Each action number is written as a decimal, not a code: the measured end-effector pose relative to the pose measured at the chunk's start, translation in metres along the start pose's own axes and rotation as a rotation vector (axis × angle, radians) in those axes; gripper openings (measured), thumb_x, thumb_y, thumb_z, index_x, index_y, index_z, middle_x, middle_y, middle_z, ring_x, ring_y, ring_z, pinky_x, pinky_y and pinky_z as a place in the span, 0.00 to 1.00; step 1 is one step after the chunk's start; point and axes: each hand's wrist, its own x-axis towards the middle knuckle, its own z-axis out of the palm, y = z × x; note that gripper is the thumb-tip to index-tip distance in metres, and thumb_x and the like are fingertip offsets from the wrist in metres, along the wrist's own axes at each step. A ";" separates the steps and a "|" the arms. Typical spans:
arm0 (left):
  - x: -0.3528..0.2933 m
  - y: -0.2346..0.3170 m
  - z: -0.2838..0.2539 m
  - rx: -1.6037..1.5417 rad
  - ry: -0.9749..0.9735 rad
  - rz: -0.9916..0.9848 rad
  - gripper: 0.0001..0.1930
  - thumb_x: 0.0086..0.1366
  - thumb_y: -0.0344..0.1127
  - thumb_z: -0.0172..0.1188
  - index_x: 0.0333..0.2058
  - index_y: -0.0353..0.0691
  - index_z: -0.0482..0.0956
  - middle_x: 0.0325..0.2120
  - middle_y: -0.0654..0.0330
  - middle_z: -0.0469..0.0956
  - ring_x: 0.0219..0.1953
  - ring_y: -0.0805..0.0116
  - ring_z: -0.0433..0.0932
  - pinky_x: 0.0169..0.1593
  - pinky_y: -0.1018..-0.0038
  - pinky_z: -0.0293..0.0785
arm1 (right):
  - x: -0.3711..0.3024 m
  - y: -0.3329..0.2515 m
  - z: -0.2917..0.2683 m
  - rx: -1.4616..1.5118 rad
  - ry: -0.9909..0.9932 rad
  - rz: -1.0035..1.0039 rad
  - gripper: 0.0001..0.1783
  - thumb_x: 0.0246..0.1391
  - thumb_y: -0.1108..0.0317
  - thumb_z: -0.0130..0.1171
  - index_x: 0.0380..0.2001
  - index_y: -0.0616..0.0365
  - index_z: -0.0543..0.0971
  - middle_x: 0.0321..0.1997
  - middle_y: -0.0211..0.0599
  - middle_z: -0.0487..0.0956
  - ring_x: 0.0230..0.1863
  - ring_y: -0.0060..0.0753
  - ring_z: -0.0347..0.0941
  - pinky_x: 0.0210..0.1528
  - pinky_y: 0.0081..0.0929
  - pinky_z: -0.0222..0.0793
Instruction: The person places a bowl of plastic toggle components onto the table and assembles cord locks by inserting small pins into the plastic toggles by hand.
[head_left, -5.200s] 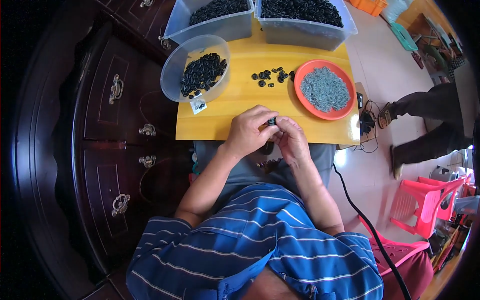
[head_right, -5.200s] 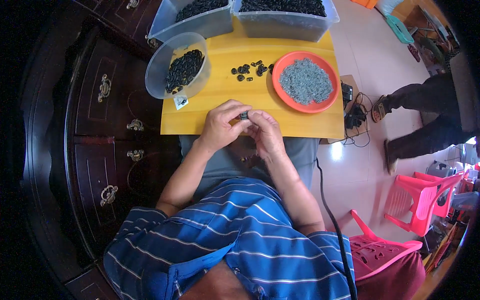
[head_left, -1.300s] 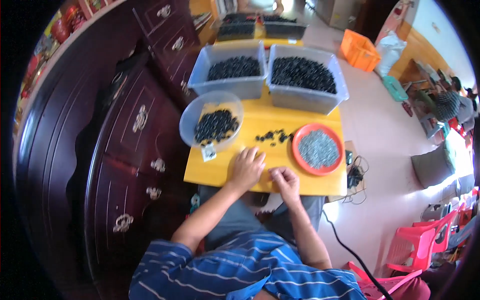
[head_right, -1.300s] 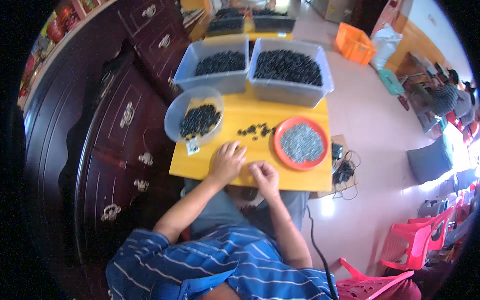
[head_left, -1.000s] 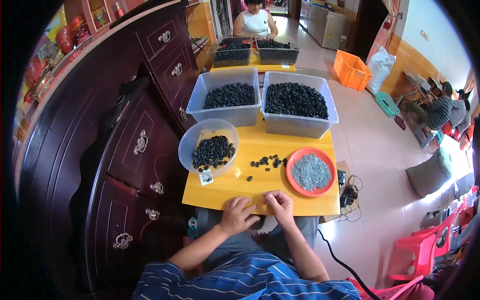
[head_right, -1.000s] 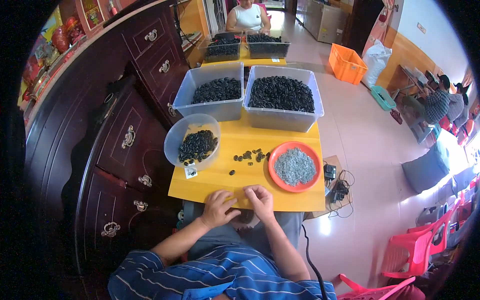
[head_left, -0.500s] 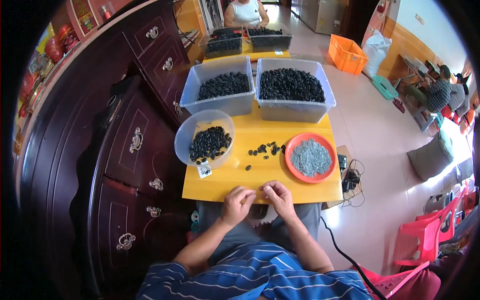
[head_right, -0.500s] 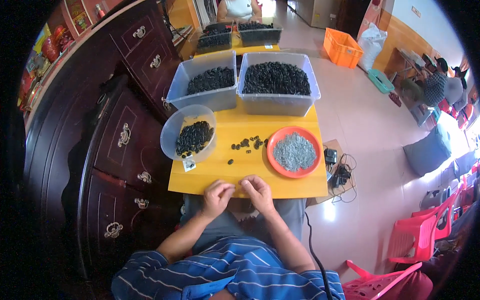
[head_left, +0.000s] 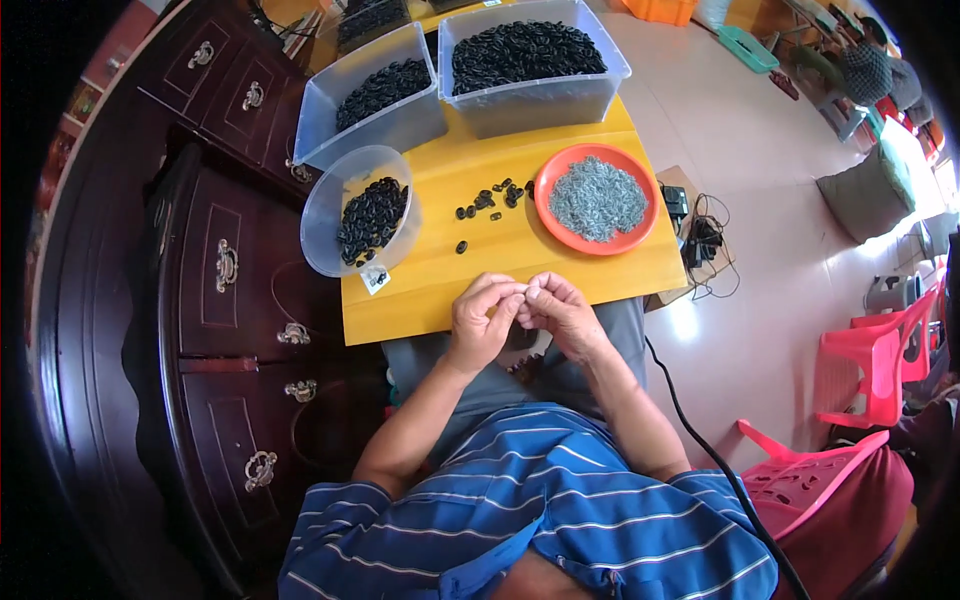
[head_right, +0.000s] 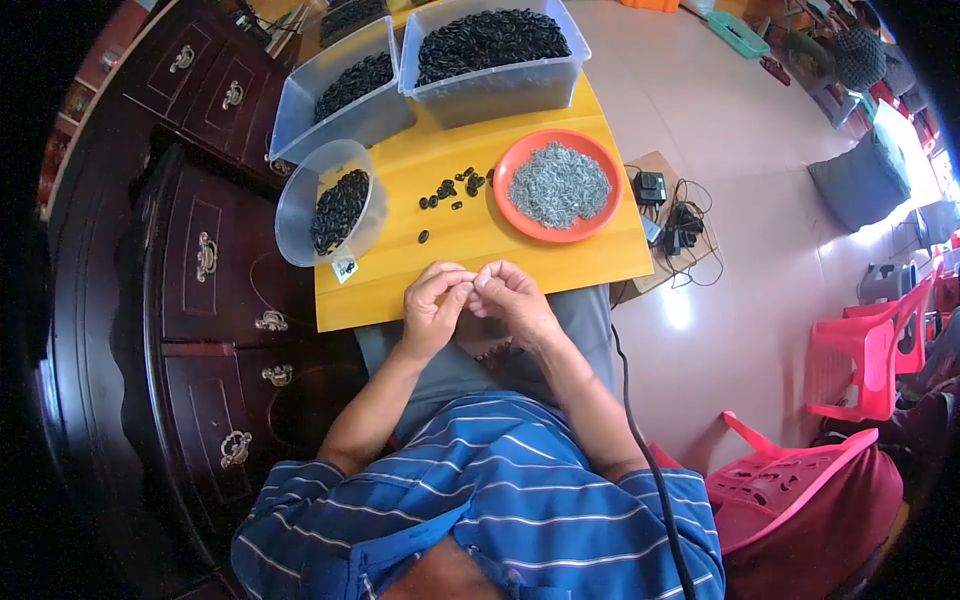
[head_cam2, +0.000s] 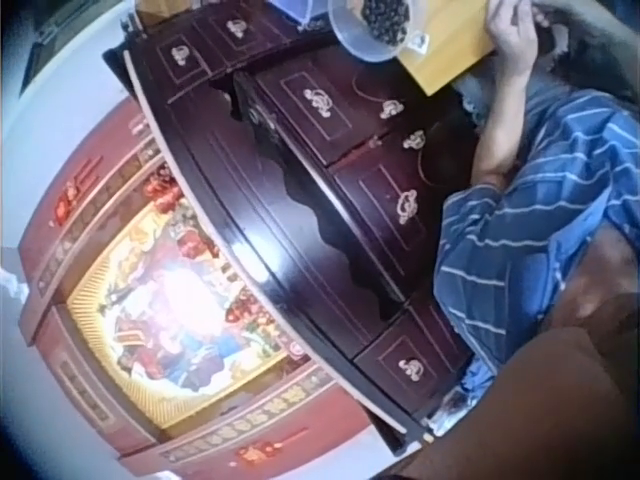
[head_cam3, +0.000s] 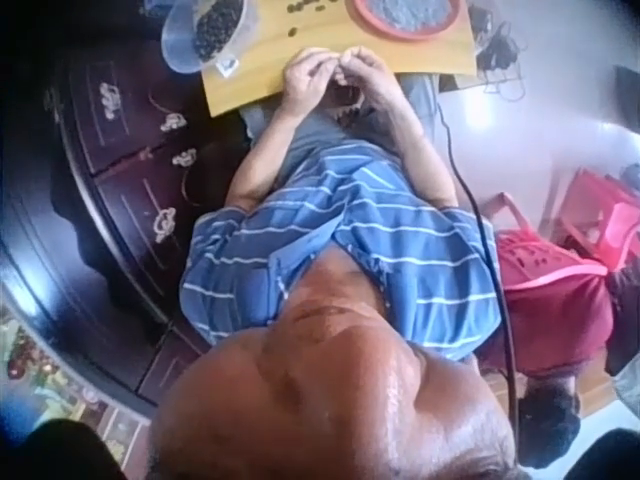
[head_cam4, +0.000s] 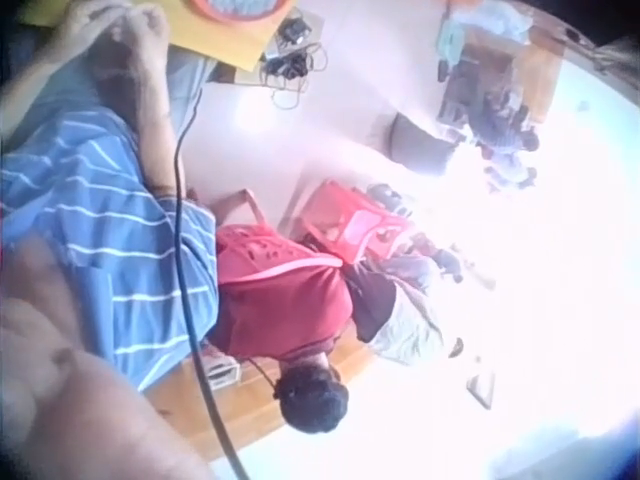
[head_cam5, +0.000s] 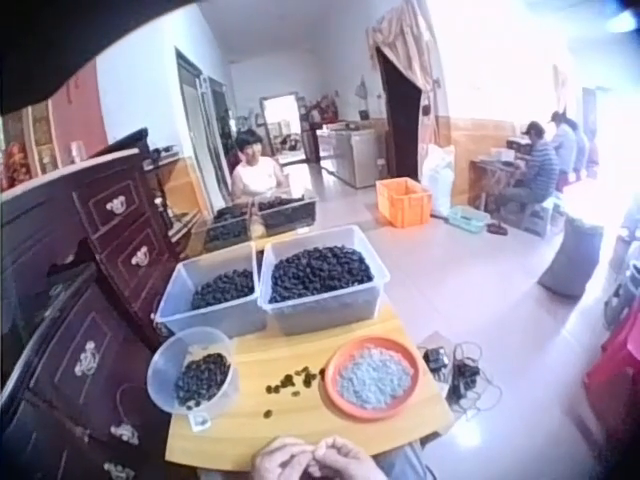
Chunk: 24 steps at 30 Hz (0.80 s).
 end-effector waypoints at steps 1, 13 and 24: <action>0.001 0.002 0.003 -0.018 -0.018 0.000 0.04 0.64 0.22 0.61 0.37 0.32 0.82 0.33 0.55 0.79 0.34 0.65 0.79 0.38 0.73 0.76 | -0.003 -0.003 -0.003 0.007 0.010 -0.007 0.08 0.65 0.63 0.59 0.40 0.55 0.75 0.34 0.29 0.80 0.35 0.20 0.78 0.40 0.19 0.75; 0.068 0.004 0.051 0.093 -0.169 0.048 0.08 0.63 0.29 0.64 0.40 0.34 0.83 0.33 0.54 0.80 0.35 0.61 0.81 0.39 0.71 0.76 | -0.032 -0.021 -0.031 0.013 0.314 -0.177 0.08 0.60 0.72 0.59 0.42 0.57 0.78 0.32 0.26 0.78 0.29 0.18 0.73 0.36 0.16 0.71; 0.097 -0.016 0.091 0.620 -0.405 0.365 0.18 0.55 0.41 0.70 0.43 0.41 0.84 0.33 0.58 0.75 0.40 0.58 0.75 0.45 0.62 0.73 | -0.056 -0.033 -0.052 -0.051 0.400 -0.253 0.07 0.65 0.69 0.56 0.43 0.57 0.78 0.34 0.24 0.76 0.30 0.15 0.71 0.35 0.14 0.69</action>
